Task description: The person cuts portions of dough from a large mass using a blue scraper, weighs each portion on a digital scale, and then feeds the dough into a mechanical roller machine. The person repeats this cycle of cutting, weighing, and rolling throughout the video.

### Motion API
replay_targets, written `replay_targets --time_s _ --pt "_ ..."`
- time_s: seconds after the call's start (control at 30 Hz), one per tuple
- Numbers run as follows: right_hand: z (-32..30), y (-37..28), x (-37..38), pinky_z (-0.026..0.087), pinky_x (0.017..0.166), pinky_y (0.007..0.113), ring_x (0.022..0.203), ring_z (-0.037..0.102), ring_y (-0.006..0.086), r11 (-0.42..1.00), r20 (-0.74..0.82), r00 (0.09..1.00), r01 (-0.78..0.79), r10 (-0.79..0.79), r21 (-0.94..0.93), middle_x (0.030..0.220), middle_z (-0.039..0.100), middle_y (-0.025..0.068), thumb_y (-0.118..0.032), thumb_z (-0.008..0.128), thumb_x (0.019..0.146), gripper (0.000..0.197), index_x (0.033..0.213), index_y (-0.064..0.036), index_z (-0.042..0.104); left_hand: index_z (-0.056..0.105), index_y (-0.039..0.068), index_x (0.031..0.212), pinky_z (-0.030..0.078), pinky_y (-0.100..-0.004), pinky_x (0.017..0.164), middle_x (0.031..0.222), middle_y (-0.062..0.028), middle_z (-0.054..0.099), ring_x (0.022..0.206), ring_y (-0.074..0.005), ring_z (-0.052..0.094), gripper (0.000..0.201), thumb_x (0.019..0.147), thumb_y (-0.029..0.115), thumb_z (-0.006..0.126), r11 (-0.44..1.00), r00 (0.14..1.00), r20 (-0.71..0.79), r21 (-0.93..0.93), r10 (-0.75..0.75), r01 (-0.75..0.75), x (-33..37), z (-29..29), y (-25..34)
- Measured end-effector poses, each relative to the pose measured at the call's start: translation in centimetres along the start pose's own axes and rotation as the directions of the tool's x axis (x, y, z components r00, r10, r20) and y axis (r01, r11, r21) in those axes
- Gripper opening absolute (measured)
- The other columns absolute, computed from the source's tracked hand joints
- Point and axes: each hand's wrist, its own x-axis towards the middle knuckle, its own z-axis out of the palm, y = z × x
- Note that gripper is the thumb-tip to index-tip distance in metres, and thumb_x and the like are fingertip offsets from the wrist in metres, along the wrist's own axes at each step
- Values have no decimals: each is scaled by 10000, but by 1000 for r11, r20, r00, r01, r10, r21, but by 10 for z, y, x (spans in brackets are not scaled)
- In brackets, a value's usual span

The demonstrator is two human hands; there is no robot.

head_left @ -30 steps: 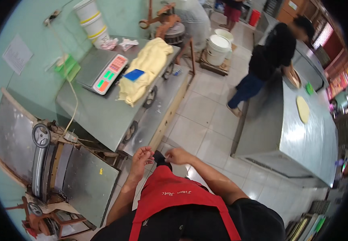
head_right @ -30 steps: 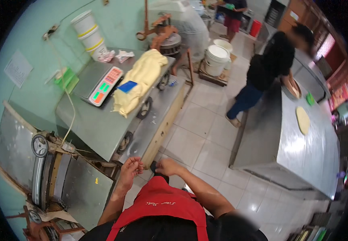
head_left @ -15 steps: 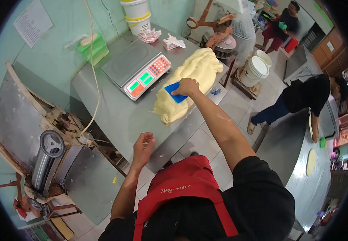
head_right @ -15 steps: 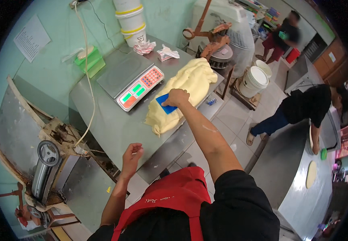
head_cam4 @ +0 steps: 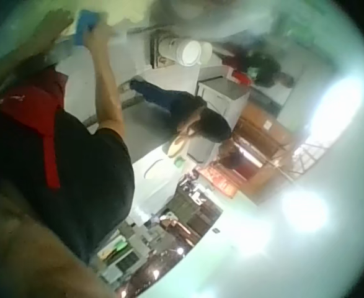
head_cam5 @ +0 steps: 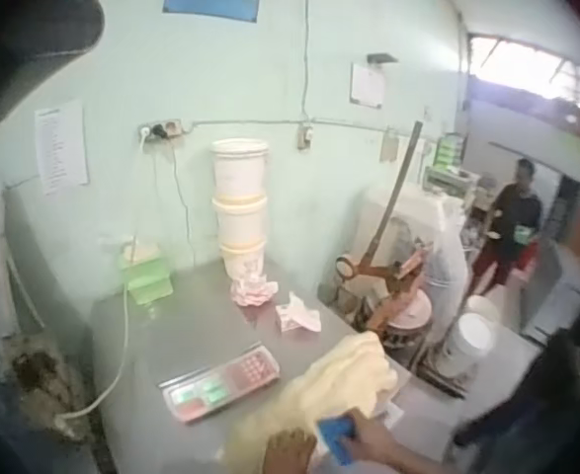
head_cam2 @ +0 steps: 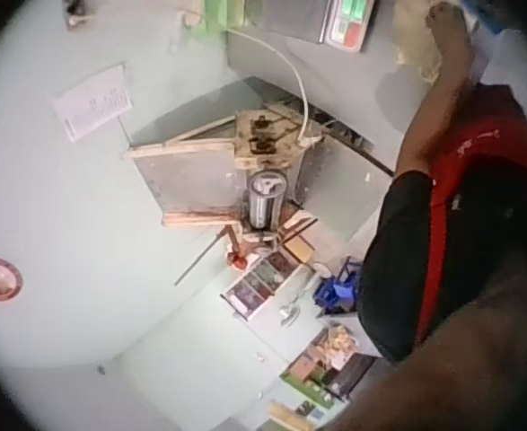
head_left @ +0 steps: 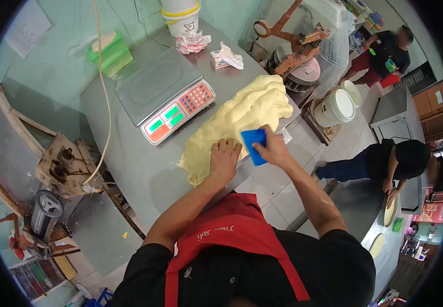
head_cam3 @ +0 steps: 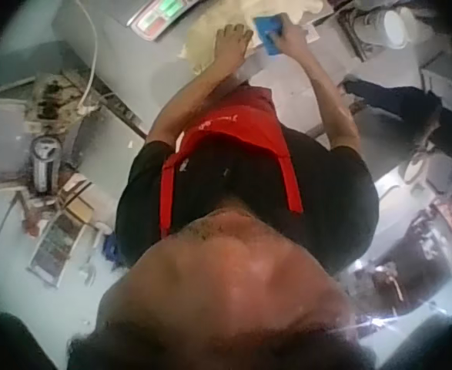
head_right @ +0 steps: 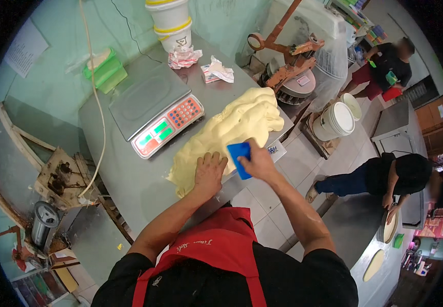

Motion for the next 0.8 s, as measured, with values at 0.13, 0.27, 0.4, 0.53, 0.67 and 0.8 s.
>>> replay_targets --time_s 0.13,0.27,0.4,0.53,0.67,0.8 --pt "68 -10 -16 556 672 581 764 701 495 974 160 962 226 -222 -9 864 694 297 -150 744 892 386 1152 -6 496 692 112 1155 480 -457 942 1096 -85 600 1134 -308 603 495 677 144 813 980 996 -77 -191 35 -49 -45 15 -11" --pt "121 -50 -34 555 699 613 797 702 535 1000 358 934 -11 13 -6 881 693 346 -155 714 907 434 1195 11 435 672 127 1059 517 -436 968 1062 -122 656 1086 -316 660 442 654 79 842 860 999 -23 -507 46 -51 -136 -17 -62" --pt "162 -77 -43 566 814 613 909 694 573 966 277 945 -218 173 141 969 696 386 -179 711 924 511 1281 48 425 650 76 1117 564 -442 969 1159 -113 707 1097 -307 705 454 741 119 900 448 841 244 -757 -483 476 -186 6 -145" --pt "192 -77 -62 537 965 599 1083 663 580 963 445 890 -200 102 179 1101 668 432 -226 745 902 586 1350 38 475 500 -44 1470 374 -514 1222 1422 -218 614 1379 -347 555 888 776 349 891 509 750 -134 -809 -648 295 -155 39 -204" --pt "122 -63 -40 557 895 615 1023 702 527 989 518 851 -16 90 -145 1021 691 391 -196 726 876 498 1250 42 500 480 -6 1524 296 -520 1271 1458 -248 569 1381 -374 537 1005 748 504 861 891 893 -15 -71 -450 448 -106 -47 -82" --pt "63 -87 -8 566 564 517 643 716 412 879 246 875 457 -417 -135 705 690 218 -183 699 923 352 1106 1 462 581 4 1283 448 -504 1047 1229 -177 666 1199 -347 640 702 761 391 849 891 893 -26 -84 -449 446 -112 12 -52"
